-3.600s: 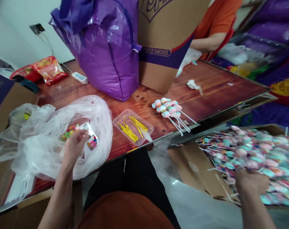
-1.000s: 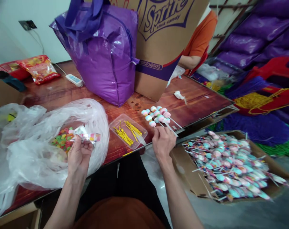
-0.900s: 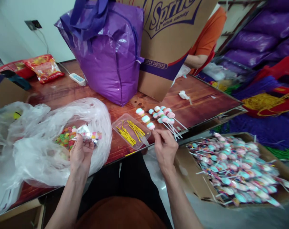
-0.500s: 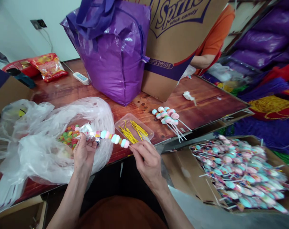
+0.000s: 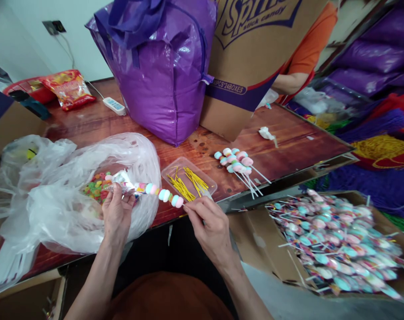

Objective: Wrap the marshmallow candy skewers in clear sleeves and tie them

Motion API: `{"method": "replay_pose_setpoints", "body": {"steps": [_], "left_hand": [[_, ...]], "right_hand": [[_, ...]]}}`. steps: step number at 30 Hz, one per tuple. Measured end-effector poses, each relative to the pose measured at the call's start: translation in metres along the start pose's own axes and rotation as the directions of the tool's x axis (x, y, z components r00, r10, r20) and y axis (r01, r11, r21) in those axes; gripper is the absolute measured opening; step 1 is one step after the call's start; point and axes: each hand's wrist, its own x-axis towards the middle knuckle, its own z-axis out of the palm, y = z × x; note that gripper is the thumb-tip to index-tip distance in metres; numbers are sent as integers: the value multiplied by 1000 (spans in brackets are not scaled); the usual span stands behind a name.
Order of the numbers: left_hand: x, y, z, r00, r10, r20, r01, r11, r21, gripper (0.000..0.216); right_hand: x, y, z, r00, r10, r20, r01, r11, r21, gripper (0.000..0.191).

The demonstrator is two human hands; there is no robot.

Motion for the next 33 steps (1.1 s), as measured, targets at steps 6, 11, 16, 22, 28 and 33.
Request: {"method": "replay_pose_setpoints", "body": {"steps": [6,11,16,22,28,33], "left_hand": [[-2,-2,-1,993,109,35,-111,991,71,41],[-6,-3,0,969,174,175,-201,968,148,35],[-15,-9,1,958,192,212,-230,957,176,33],[-21,-10,5,970,89,226,-113,989,93,38],[-34,-8,9,945,-109,308,79,991,107,38],[-47,-10,10,908,-193,371,163,980,110,32]], "right_hand": [[-3,3,0,997,-80,21,80,997,-11,17],[-1,-2,5,998,-17,54,12,996,85,14],[-1,-14,22,1000,6,15,-7,994,105,13],[-5,-25,40,1000,23,-13,-22,999,24,20],[-5,-35,59,999,44,5,-45,998,41,21],[-1,-41,70,997,52,-64,-50,998,22,18]]}}
